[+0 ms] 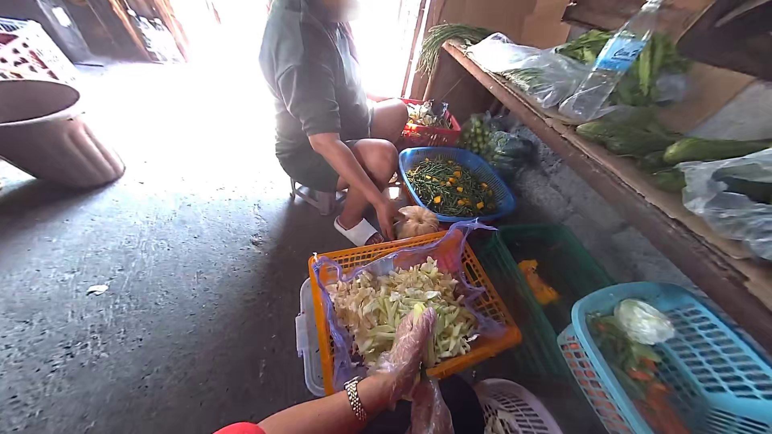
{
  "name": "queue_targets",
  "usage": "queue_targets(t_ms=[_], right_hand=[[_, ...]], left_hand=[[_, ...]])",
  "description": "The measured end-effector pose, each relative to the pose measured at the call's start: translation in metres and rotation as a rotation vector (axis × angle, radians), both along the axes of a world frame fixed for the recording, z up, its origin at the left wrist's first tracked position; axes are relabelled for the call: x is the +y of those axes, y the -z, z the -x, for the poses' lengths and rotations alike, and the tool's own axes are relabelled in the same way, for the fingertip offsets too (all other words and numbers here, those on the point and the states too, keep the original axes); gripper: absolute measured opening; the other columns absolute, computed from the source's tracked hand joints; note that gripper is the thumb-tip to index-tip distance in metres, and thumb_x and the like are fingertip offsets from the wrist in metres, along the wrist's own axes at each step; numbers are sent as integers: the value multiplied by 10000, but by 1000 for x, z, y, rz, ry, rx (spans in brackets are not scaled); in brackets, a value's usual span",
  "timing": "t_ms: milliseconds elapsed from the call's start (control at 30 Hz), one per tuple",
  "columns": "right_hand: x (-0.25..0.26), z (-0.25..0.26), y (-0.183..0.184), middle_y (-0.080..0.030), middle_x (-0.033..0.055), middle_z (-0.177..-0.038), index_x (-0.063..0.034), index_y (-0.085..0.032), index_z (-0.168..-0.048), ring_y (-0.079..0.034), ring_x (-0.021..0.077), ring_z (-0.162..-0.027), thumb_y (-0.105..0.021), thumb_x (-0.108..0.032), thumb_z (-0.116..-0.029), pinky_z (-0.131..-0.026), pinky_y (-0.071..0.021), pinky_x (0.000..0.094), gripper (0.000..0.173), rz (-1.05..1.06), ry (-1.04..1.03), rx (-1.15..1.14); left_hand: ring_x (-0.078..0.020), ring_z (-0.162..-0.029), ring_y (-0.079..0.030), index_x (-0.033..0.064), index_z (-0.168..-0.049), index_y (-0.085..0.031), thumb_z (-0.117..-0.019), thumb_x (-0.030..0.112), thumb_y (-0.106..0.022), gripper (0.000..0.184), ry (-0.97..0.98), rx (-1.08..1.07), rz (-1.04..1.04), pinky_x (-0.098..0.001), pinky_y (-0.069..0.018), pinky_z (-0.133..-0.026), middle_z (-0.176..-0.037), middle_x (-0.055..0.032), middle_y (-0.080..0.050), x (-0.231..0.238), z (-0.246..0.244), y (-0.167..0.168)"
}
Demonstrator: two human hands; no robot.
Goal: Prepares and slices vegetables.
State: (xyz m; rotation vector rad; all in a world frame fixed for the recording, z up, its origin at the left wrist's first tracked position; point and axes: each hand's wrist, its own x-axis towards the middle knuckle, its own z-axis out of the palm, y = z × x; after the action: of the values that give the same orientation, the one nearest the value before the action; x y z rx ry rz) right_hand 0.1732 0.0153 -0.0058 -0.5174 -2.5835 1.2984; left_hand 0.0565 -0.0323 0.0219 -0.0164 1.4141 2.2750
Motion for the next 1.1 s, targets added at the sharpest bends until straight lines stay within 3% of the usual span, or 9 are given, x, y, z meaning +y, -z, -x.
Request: queue_targets(t_ms=[67, 133, 200, 533, 700, 867, 933, 1000, 1100], right_hand=[[0, 0, -2, -700, 290, -1004, 183, -627, -1155, -704, 335, -954, -476, -48, -1013, -920, -545, 446, 310, 24, -15, 8], [-1, -1, -5, -707, 292, -1033, 172, -643, -1159, -706, 346, -992, -475, -68, -1027, -957, -527, 444, 321, 10, -1, -31], [-2, 0, -4, -697, 308, -1007, 173, -632, -1162, -700, 395, -976, -461, -78, -1034, -932, -531, 513, 330, -1, -2, -69], [-5, 3, -2, -710, 271, -940, 137, -636, -1197, -719, 384, -898, -483, -143, -1042, -841, -560, 505, 355, -118, 50, -64], [0, 6, -8, -700, 243, -1004, 110, -626, -1223, -690, 313, -959, -475, -119, -1051, -904, -530, 465, 324, 26, 48, -139], [5, 9, -11, -692, 217, -974, 98, -629, -1197, -676, 277, -921, -445, -153, -1072, -873, -526, 447, 335, 57, 59, -154], [10, 9, -7, -692, 212, -927, 104, -642, -1161, -682, 281, -871, -454, -180, -1063, -832, -540, 462, 354, 16, 96, -82], [20, 9, -7, -702, 229, -903, 105, -652, -1162, -698, 341, -839, -490, -234, -1046, -793, -547, 531, 394, -76, 145, -38], [32, 11, -7, -710, 231, -879, 86, -672, -1145, -708, 385, -793, -543, -336, -1012, -722, -551, 573, 461, -247, 191, -6]], left_hand=[[-63, -592, -568, 94, -903, -551, -1073, 298, -325, 348, 43, 19, 3, -247, -526, -620, -660, 47, -553, -1, 1, -1], [-63, -520, -546, 123, -830, -522, -1115, 391, -249, 478, 92, -131, -93, -231, -511, -547, -598, 42, -532, -2, 3, -7], [-73, -476, -537, 135, -798, -504, -1108, 471, -213, 541, 132, -230, -205, -229, -509, -496, -561, 33, -515, -4, 4, -7], [-80, -458, -520, 151, -744, -481, -1062, 611, -197, 627, 219, -480, -292, -237, -497, -469, -546, 32, -481, -9, 9, -14], [-61, -551, -546, 117, -876, -521, -1112, 408, -184, 504, 158, -99, -162, -220, -517, -580, -629, 46, -527, -4, 2, -6], [-69, -621, -600, 96, -917, -530, -1108, 390, -129, 533, 228, 14, -123, -225, -541, -636, -686, 33, -583, -6, 8, -4], [-108, -836, -649, 56, -1093, -580, -1092, 418, -124, 582, 306, 92, -134, -276, -555, -753, -911, -7, -655, -11, 13, 0], [-143, -1017, -641, 30, -1379, -492, -1082, 479, -189, 618, 363, 126, -147, -323, -559, -844, -1161, -56, -627, -18, 17, 1], [-153, -1019, -657, 24, -1474, -335, -1030, 414, -439, 600, 319, 42, -203, -344, -572, -891, -1166, -77, -626, -21, 15, -6]])
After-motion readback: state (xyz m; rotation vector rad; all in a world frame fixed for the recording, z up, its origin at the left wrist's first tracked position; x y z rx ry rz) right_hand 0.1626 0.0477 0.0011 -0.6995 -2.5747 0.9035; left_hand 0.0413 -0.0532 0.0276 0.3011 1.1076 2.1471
